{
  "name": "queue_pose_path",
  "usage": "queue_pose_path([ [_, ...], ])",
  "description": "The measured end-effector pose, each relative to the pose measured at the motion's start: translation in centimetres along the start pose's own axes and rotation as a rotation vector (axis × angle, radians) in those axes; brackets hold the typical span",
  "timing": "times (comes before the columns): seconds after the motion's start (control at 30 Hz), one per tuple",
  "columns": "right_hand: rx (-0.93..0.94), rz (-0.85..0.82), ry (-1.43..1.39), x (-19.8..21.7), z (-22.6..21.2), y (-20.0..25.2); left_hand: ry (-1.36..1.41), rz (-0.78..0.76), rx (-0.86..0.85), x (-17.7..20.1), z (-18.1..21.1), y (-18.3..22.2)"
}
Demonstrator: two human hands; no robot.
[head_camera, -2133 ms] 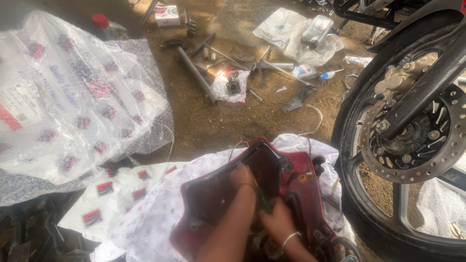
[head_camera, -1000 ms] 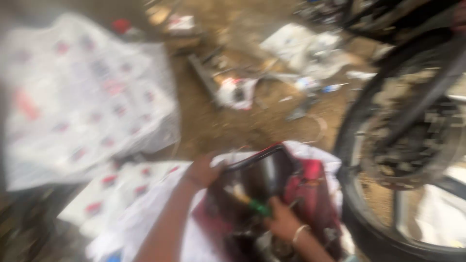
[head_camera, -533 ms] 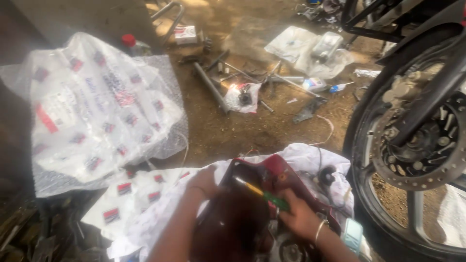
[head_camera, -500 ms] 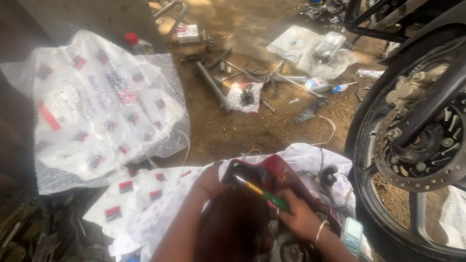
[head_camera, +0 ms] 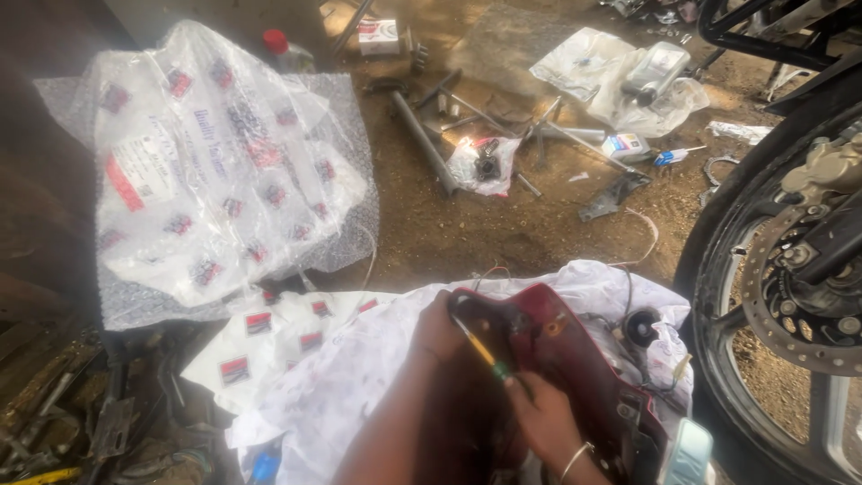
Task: Use a screwdriver to remove screws and disassemble a red motorcycle front fairing or headlight cowl.
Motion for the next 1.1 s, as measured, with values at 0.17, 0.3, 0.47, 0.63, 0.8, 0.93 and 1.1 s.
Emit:
queue_pose_path([
  [0.17, -0.123, 0.048, -0.061, 0.1, 1.1, -0.2, -0.068, 0.009, 0.058, -0.2, -0.1, -0.5],
  [0.3, -0.062, 0.084, -0.060, 0.7, 0.2, -0.4, -0.061, 0.001, 0.114, -0.6, -0.8, -0.7],
  [0.47, -0.049, 0.077, -0.017, 1.4, -0.8, -1.0, -0.092, 0.021, 0.118, -0.2, -0.5, -0.7],
  [0.63, -0.494, -0.372, -0.544, 0.1, 2.6, -2.5, -0.061, 0.023, 0.163, 0.3, 1.3, 0.0],
  [0.8, -0.656, -0.648, -1.024, -0.6, 1.3, -0.7, 0.257, 0.038, 0.219, -0.2, 3.8, 1.3],
  [0.93, -0.589, -0.694, -1.063, -0.7, -1.7, 0.8, 0.634, 0.043, 0.339, -1.2, 4.0, 1.7],
  [1.1, -0.310, -0.518, -0.616, -2.9, 2.5, -2.5, 0.591, 0.051, 0.260, -1.7, 0.7, -0.5],
])
Point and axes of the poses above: each hand's wrist, its own y-axis away from the middle knuckle, its own x-axis out of the back of the hand, z = x × y, the point moved 8 cm from there along -y, towards the middle knuckle, and after that the axes turned 5 degrees about -x, right-handed, at the moved point
